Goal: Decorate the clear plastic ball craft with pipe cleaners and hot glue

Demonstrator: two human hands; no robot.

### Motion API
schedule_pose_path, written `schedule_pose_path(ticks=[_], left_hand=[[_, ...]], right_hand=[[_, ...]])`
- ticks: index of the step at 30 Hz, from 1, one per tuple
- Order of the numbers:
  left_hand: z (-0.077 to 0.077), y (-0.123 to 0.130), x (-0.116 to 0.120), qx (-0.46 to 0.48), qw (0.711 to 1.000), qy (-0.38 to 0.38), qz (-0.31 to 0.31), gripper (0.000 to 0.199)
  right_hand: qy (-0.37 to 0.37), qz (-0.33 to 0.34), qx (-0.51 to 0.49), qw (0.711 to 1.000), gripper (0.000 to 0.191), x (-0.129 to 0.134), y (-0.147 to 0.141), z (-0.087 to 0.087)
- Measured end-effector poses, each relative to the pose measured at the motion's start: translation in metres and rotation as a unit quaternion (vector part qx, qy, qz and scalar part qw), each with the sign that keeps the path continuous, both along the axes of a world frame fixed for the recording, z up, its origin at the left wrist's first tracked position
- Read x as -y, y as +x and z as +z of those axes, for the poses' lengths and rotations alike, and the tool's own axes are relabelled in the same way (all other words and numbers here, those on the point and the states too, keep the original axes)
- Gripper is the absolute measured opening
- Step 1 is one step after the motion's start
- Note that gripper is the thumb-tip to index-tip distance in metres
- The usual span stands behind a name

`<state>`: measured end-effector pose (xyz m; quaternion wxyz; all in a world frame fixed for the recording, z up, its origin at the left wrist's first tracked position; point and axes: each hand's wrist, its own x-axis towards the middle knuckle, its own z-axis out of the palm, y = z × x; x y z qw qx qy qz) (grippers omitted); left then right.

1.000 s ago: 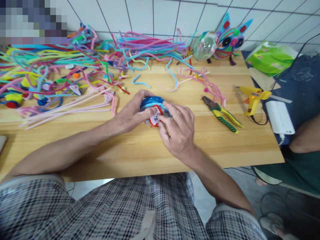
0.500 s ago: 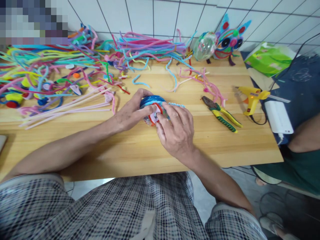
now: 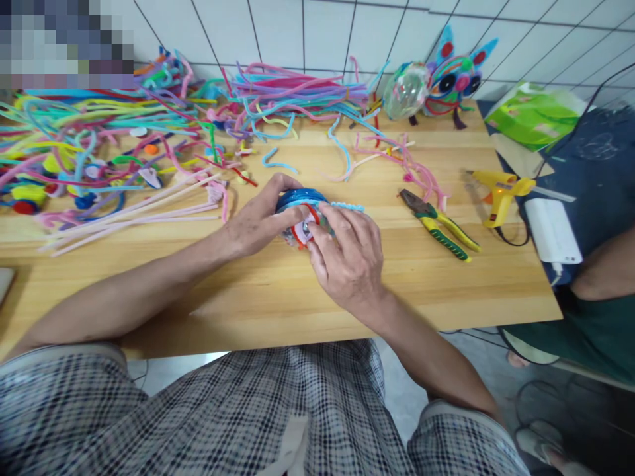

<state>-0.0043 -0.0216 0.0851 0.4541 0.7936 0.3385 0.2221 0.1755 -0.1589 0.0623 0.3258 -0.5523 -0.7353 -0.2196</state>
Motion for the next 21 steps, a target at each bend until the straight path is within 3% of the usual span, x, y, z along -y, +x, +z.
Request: schedule_pose_path(ticks=[9, 14, 18, 21], left_hand=[[0.003, -0.001, -0.001, -0.002, 1.000, -0.001, -0.011, 0.048], [-0.009, -0.001, -0.001, 0.026, 0.999, -0.013, -0.022, 0.063], [-0.018, 0.002, 0.006, 0.057, 0.998, -0.001, -0.004, 0.059], [-0.019, 0.003, 0.010, 0.068, 0.998, -0.002, -0.001, 0.060]], right_hand=[[-0.028, -0.017, -0.008, 0.999, 0.030, 0.001, 0.005, -0.004], [-0.044, -0.046, -0.011, 0.998, 0.031, 0.001, 0.000, -0.005], [-0.054, -0.039, -0.036, 0.997, 0.030, 0.005, 0.004, 0.003], [-0.039, -0.024, -0.090, 0.995, 0.029, 0.012, 0.023, 0.013]])
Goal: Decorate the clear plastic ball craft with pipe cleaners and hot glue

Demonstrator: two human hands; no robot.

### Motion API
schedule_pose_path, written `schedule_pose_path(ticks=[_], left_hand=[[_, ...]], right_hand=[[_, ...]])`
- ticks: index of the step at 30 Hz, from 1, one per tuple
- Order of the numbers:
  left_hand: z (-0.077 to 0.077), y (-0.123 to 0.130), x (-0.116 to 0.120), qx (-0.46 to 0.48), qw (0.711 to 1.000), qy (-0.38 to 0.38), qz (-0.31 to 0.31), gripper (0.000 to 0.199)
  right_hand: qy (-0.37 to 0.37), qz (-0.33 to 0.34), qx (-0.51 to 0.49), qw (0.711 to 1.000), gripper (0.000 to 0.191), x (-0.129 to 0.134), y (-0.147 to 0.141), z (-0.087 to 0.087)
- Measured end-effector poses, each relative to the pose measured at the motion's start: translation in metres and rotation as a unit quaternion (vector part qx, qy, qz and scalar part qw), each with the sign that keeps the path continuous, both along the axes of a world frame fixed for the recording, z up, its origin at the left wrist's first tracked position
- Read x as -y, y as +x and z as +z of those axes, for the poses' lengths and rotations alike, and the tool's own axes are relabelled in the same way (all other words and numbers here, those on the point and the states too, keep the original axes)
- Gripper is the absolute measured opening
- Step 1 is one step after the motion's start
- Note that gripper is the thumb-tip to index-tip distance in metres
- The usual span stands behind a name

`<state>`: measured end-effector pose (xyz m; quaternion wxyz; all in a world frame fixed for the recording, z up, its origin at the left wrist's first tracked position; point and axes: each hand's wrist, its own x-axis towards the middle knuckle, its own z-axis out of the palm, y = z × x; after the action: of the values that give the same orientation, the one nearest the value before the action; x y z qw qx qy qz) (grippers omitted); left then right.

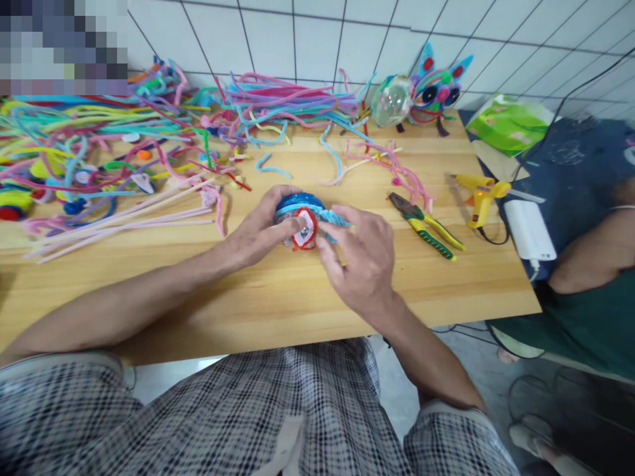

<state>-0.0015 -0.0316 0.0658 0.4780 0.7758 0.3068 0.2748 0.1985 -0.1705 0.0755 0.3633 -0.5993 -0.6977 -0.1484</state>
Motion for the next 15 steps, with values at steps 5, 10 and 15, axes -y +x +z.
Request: schedule_pose_path(ticks=[5, 10, 15], left_hand=[[0.001, 0.000, -0.002, -0.007, 1.000, -0.001, -0.003, 0.063], [0.002, -0.001, -0.006, -0.020, 1.000, -0.005, -0.006, 0.066], [0.002, -0.003, -0.008, -0.027, 1.000, 0.006, -0.007, 0.070]], right_hand=[[0.047, -0.022, -0.095, 0.994, 0.016, 0.012, 0.037, 0.004], [0.039, -0.066, -0.127, 0.989, 0.017, 0.016, 0.071, -0.016], [0.035, -0.183, -0.081, 0.979, 0.025, 0.004, 0.171, -0.046]])
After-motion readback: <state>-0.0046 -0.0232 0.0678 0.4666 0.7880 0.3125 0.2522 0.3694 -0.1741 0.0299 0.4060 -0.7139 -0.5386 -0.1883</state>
